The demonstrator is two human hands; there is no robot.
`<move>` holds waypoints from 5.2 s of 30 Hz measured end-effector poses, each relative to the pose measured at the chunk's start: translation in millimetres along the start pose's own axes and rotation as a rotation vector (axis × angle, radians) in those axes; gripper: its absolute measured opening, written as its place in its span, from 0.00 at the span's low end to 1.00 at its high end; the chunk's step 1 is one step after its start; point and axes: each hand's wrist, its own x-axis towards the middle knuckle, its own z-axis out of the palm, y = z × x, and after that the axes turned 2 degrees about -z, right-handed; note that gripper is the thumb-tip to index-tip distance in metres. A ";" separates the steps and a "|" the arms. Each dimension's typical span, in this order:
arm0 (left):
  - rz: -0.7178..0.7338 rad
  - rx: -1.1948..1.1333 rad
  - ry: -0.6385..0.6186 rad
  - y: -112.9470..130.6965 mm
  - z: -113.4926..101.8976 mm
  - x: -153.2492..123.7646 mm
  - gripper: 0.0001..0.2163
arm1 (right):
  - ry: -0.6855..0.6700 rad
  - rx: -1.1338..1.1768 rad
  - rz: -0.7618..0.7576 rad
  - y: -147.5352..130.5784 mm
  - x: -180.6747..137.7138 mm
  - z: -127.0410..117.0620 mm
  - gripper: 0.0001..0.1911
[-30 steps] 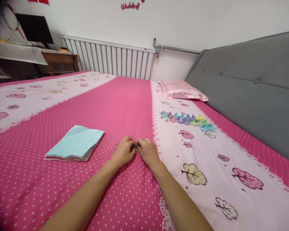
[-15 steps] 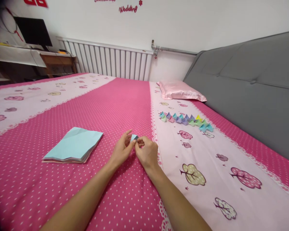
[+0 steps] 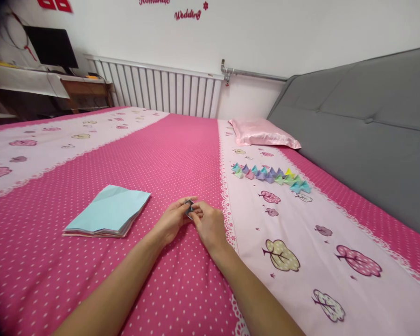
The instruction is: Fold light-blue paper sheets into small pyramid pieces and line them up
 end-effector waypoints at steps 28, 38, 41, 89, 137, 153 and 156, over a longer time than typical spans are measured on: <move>-0.041 -0.035 0.006 5.7 -2.0 -2.0 0.06 | -0.027 -0.094 -0.103 -1.6 -0.9 -4.4 0.05; 0.002 -0.056 -0.015 6.7 6.4 -6.6 0.04 | -0.020 -0.491 -0.054 -8.9 -1.5 -8.0 0.07; 0.027 -0.016 0.012 2.4 9.6 -7.6 0.04 | -0.020 -0.567 0.006 -9.3 -1.3 -8.6 0.08; -0.107 -0.430 -0.019 25.7 1.0 -5.5 0.08 | 0.019 -0.218 -0.236 -1.6 -0.6 -6.7 0.08; 0.375 0.980 0.024 -14.8 -3.8 15.0 0.19 | 0.603 -0.817 0.488 233.7 64.9 -182.3 0.16; 0.389 0.975 0.028 -18.2 -5.7 15.6 0.17 | 0.680 -0.846 0.583 229.6 71.8 -178.7 0.22; 0.380 0.975 0.022 -17.0 -5.2 15.1 0.18 | 0.690 -0.856 0.622 227.4 71.7 -177.4 0.20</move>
